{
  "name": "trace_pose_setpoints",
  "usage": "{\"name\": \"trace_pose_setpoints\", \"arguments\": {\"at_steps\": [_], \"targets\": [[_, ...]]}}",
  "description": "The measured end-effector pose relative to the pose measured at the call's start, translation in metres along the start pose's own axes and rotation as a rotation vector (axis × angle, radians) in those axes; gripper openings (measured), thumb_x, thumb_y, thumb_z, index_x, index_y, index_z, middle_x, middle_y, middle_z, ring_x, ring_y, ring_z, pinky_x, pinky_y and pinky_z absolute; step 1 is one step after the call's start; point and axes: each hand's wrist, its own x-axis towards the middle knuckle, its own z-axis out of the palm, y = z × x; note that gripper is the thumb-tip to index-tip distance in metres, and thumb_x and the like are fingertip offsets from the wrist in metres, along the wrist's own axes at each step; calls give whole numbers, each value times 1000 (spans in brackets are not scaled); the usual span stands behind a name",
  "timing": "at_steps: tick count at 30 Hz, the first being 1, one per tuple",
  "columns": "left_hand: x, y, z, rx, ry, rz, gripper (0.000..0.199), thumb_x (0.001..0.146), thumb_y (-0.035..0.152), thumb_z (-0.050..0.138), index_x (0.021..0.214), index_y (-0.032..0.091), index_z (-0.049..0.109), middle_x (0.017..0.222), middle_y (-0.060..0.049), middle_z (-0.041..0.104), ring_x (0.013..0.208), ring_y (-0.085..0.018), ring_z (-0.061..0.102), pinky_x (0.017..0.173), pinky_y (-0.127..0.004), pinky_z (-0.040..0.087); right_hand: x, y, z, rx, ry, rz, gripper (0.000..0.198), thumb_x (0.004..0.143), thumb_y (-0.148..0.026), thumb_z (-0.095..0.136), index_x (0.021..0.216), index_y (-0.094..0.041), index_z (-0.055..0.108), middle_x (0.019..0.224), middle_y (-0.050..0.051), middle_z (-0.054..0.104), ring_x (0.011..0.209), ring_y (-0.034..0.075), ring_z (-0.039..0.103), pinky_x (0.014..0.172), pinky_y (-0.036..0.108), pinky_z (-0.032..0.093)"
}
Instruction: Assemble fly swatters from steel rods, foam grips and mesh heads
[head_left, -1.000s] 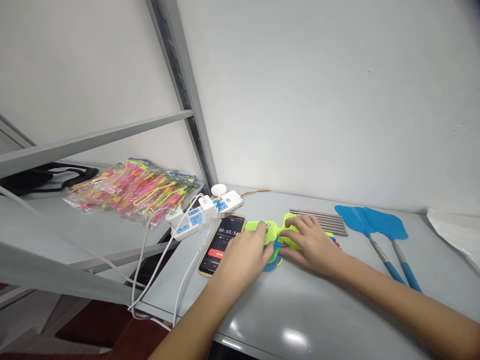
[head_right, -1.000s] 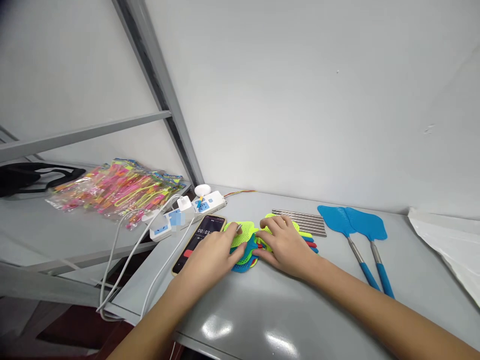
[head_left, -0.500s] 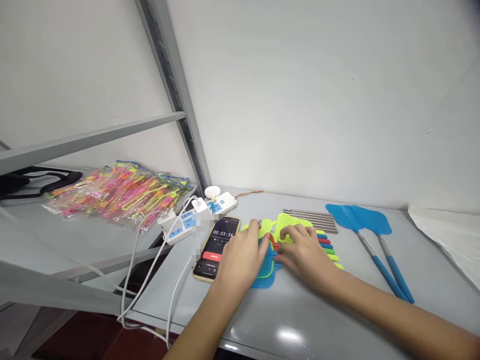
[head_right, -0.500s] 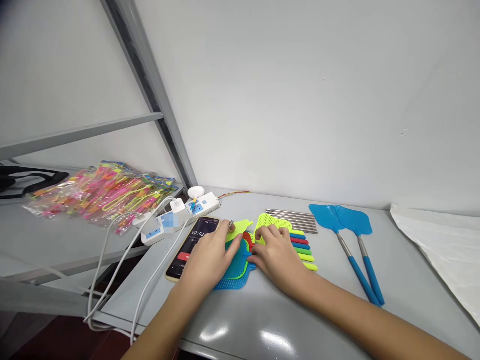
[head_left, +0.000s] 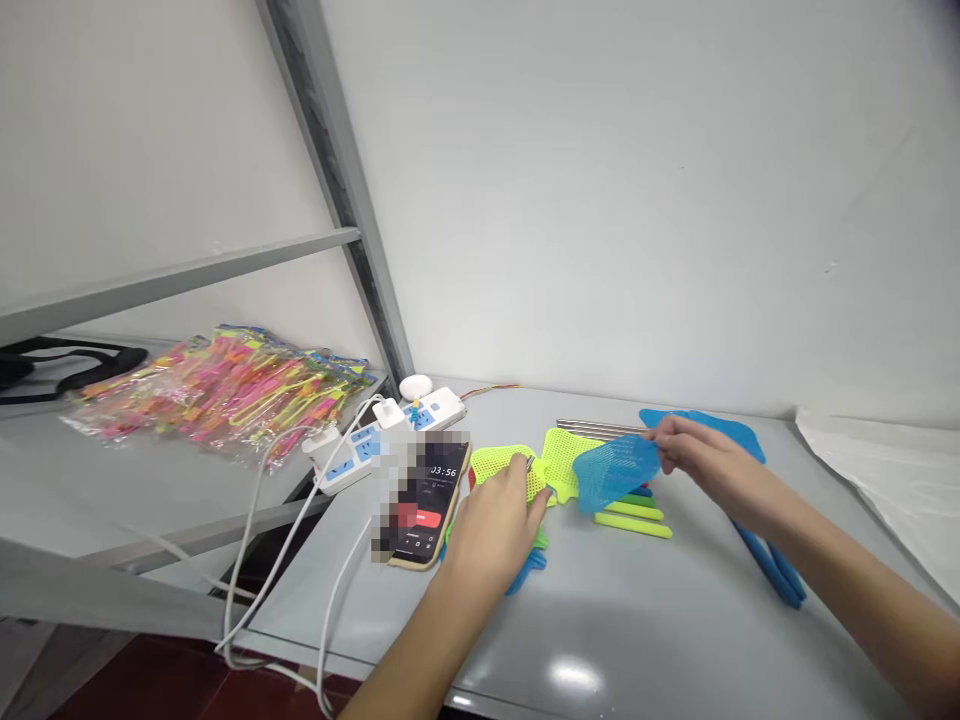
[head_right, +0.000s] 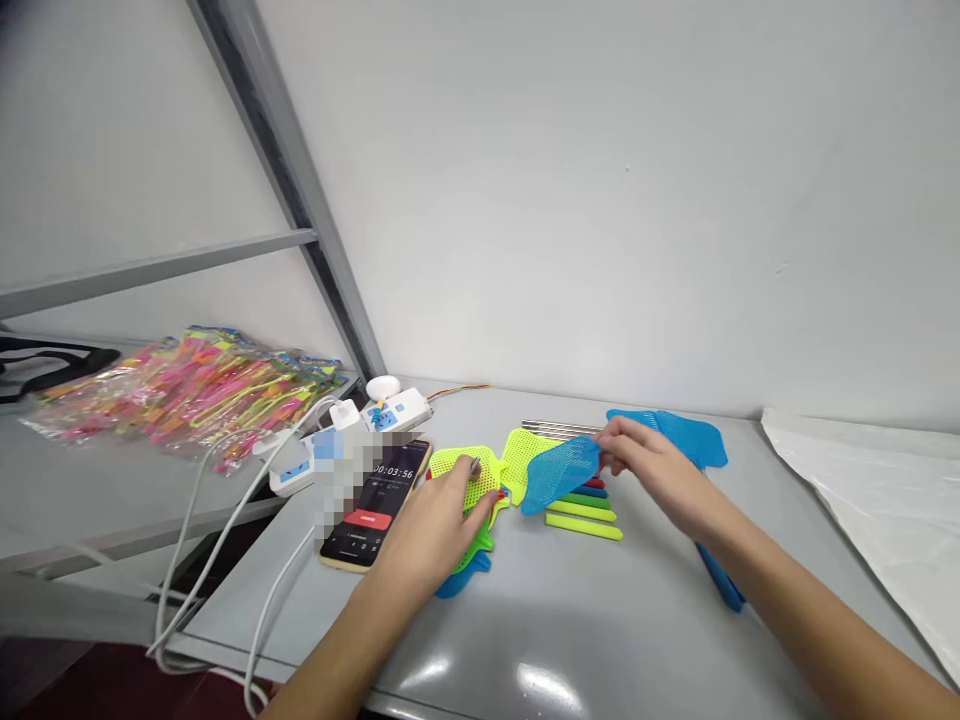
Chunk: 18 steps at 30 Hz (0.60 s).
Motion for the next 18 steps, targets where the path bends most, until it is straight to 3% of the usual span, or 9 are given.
{"name": "trace_pose_setpoints", "arguments": {"at_steps": [5, 8, 10, 13, 16, 18], "targets": [[23, 39, -9, -483, -53, 185, 29, 96, 47, 43, 99, 22, 55, 103, -6, 68, 98, -24, 64, 82, -36, 47, -13, -4, -47, 22, 101, -151, 21, 89, -38, 59, 76, -22, 54, 78, -1, 53, 74, 15, 48, 65, 26, 39], [43, 66, 2, -798, -185, 172, 34, 91, 51, 51, 109, 22, 54, 114, -7, 62, 93, -22, 65, 65, -29, 52, -23, -7, -57, -54, 139, -259, 23, 88, -40, 62, 75, -23, 52, 83, 0, 57, 74, 15, 48, 62, 27, 39], [53, 81, 18, -1001, -328, 127, 39, 86, 48, 59, 113, 22, 51, 110, -8, 59, 84, -20, 64, 49, -23, 49, -27, -5, -55, -31, 257, -325, 21, 89, -41, 60, 79, -24, 52, 87, 1, 60, 75, 17, 50, 62, 27, 40], [57, 99, 45, -1225, -396, 10, 41, 85, 44, 61, 115, 20, 48, 94, -3, 53, 60, -11, 55, 40, -21, 47, -33, 5, -43, 1, 420, -401, 20, 90, -45, 55, 88, -26, 56, 98, 4, 62, 86, 21, 56, 70, 31, 45], [48, 114, 66, -1378, -467, -38, 46, 83, 46, 64, 117, 19, 47, 85, 1, 48, 52, -7, 45, 41, -24, 49, -40, 19, -25, 1, 253, -451, 32, 89, -57, 49, 99, -27, 53, 115, 8, 59, 108, 28, 55, 86, 39, 48], [40, 122, 72, -1469, -572, -18, 52, 82, 51, 64, 120, 20, 48, 80, 2, 48, 54, -8, 45, 46, -26, 50, -46, 27, -12, 0, 183, -453, 33, 90, -60, 47, 103, -29, 49, 113, 9, 57, 107, 28, 56, 86, 40, 50]]}}
